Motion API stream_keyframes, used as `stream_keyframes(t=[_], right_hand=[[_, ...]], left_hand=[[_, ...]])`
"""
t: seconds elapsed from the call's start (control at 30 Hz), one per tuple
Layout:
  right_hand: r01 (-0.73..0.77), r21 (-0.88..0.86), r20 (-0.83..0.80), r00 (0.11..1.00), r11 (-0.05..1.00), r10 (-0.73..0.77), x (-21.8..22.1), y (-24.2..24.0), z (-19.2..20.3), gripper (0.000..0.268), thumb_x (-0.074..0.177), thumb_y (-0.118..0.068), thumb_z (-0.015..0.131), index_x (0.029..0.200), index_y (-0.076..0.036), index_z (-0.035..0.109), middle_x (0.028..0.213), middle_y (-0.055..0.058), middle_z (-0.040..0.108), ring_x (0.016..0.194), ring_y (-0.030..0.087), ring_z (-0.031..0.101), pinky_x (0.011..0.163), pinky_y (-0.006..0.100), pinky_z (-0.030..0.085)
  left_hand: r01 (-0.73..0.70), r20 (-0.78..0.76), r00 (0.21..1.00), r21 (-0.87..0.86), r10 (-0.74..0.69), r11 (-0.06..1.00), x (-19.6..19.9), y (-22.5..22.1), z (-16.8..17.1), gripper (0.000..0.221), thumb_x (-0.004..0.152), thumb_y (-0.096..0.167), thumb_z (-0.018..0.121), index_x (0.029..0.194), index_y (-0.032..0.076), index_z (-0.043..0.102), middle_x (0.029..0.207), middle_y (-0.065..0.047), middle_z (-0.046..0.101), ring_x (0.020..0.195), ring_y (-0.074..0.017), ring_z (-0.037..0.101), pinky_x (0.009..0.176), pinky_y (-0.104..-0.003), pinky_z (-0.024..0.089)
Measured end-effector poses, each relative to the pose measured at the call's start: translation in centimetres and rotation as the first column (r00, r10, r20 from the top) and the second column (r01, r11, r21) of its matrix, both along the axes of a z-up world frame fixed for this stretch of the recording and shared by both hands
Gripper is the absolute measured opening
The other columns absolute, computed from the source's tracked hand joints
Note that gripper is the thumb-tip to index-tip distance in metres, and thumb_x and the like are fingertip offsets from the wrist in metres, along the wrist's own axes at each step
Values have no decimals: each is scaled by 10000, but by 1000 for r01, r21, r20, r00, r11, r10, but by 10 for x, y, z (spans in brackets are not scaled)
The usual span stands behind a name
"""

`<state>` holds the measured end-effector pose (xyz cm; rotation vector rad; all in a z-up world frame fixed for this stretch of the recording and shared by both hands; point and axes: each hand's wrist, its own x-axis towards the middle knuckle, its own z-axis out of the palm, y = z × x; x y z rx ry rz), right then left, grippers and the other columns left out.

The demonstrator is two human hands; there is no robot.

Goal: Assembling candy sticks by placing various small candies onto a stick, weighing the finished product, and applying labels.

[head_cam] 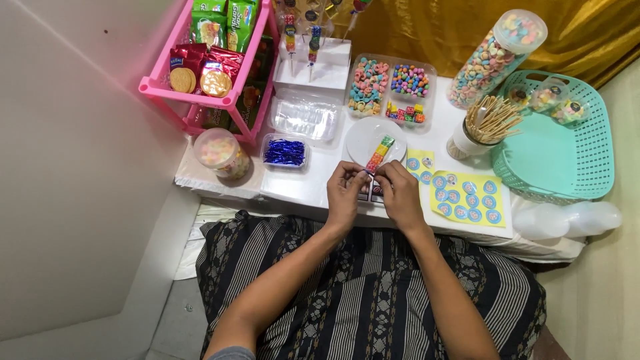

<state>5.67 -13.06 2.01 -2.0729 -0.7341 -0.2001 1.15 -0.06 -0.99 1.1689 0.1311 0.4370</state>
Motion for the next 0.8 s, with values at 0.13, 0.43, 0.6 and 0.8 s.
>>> stream_keyframes(t=[0.13,0.43,0.6,0.8], right_hand=[[1,-9,10,1000,1000,0,2,-3,-5,155,1032,-115,605,901,-66,671,775,84,590,737,314,655,698,382,534],[-4,-7,31,1000,1000,5,2,-3,-2,161,1035,-111,614,887,-70,661,763,80,574,717,303,642,675,378,528],[40,31,-12,999,999,-40,-3,-4,3,113,1002,-124,672,896,-85,684,747,68,604,711,282,657,668,367,529],[93,246,-341,940,965,-4,-5,-1,6,96,971,-5,664,992,-28,755,767,126,674,679,205,717,669,321,590]], left_hand=[[11,1,1000,-67,-11,998,1,-3,-5,37,1013,-6,574,1031,22,588,797,-93,638,639,-80,575,612,-243,522],[-10,6,1000,34,10,999,-1,3,5,26,1022,6,574,1020,19,596,793,-106,645,637,-84,573,611,-262,533],[-108,29,994,425,106,899,-1,8,11,20,1012,61,628,992,62,634,797,-90,718,628,-134,642,620,-277,529],[-167,68,986,507,153,845,4,7,-3,22,1002,86,651,1000,95,631,800,-79,736,693,-196,706,717,-343,585]])
